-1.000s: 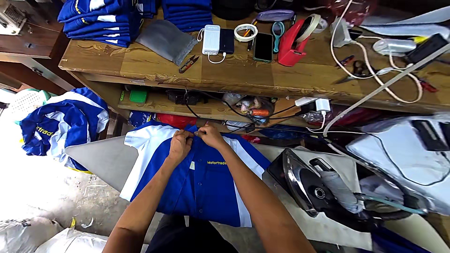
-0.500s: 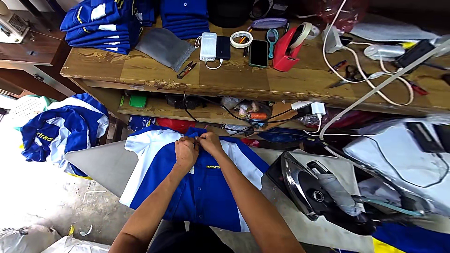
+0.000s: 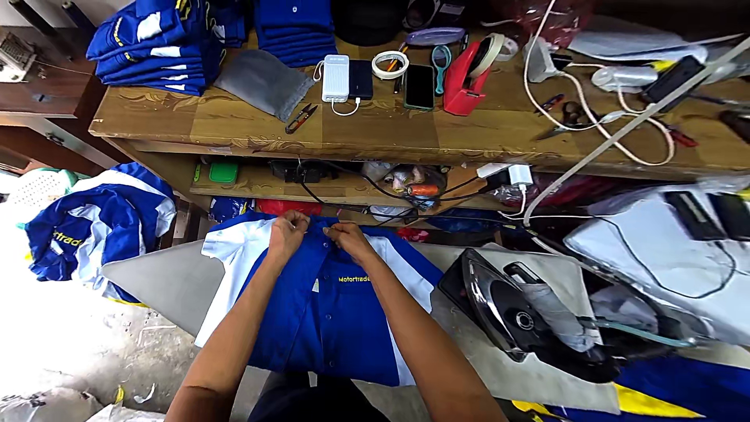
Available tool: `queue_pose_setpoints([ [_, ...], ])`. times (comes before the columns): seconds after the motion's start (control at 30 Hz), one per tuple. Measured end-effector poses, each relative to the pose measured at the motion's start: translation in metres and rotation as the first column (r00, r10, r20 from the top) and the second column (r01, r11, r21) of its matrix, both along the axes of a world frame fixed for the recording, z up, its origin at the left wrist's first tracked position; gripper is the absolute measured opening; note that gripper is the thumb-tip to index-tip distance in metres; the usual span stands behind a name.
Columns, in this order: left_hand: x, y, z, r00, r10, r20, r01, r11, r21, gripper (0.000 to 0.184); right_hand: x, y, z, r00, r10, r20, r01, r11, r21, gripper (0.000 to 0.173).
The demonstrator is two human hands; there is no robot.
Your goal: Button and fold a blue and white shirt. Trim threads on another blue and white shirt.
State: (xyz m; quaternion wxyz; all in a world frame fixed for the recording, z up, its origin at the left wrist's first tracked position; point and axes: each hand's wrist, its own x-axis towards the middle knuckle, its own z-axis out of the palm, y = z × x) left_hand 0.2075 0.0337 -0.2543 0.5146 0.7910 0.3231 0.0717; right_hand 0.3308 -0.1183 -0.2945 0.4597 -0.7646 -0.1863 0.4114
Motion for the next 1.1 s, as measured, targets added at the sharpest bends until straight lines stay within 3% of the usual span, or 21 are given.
queue_pose_setpoints([
  [0.13,0.041,0.045,0.026,0.999,-0.01,0.043,-0.004,0.95,0.311,0.031,0.003,-0.002,-0.009,0.999,0.029,0.035,-0.03,0.999,0.021,0.026],
  [0.3,0.127,0.099,0.043,0.996,-0.066,0.054,0.017,0.767,0.641,0.032,0.0,-0.005,-0.013,0.989,0.066,0.129,-0.072,0.997,0.04,0.03],
  [0.43,0.177,0.123,0.051,0.97,-0.081,-0.227,0.221,0.678,0.702,0.042,-0.001,-0.006,-0.012,0.983,0.067,0.172,-0.077,0.996,0.052,0.034],
  [0.5,0.189,0.125,0.055,0.929,-0.056,-0.366,0.313,0.65,0.693,0.037,0.0,-0.006,-0.009,0.983,0.083,0.166,-0.088,0.996,0.024,0.036],
  [0.6,0.194,0.119,0.074,0.872,-0.011,-0.49,0.37,0.671,0.643,0.033,0.0,-0.006,-0.008,0.986,0.083,0.141,-0.085,0.996,0.003,0.037],
  [0.7,0.171,0.12,0.082,0.936,-0.072,-0.345,0.249,0.827,0.504,0.037,0.001,-0.004,-0.008,0.993,0.066,0.103,-0.067,0.998,0.007,0.036],
  [0.8,0.107,0.097,0.072,0.978,-0.188,-0.094,0.201,0.967,0.155,0.036,0.002,-0.002,-0.003,0.997,0.056,0.051,-0.054,0.998,-0.026,0.036],
  [0.87,0.053,0.066,0.051,0.979,-0.206,-0.002,0.205,0.977,-0.062,0.037,0.002,-0.001,-0.001,1.0,0.022,-0.007,-0.022,0.999,-0.032,0.034],
  [0.93,0.013,0.041,0.022,0.967,-0.256,0.02,0.256,0.954,-0.157,0.041,0.003,0.0,0.001,0.998,-0.022,-0.061,0.021,0.999,-0.028,0.031],
  [0.97,-0.003,0.029,0.014,0.955,-0.296,0.008,0.294,0.947,-0.129,0.043,0.003,0.001,0.002,0.996,-0.033,-0.079,0.031,0.999,-0.031,0.03],
  [1.1,-0.045,-0.01,-0.01,0.917,-0.385,-0.104,0.398,0.867,0.3,0.044,0.004,0.003,0.004,0.992,-0.057,-0.116,0.054,0.998,-0.027,0.027],
])
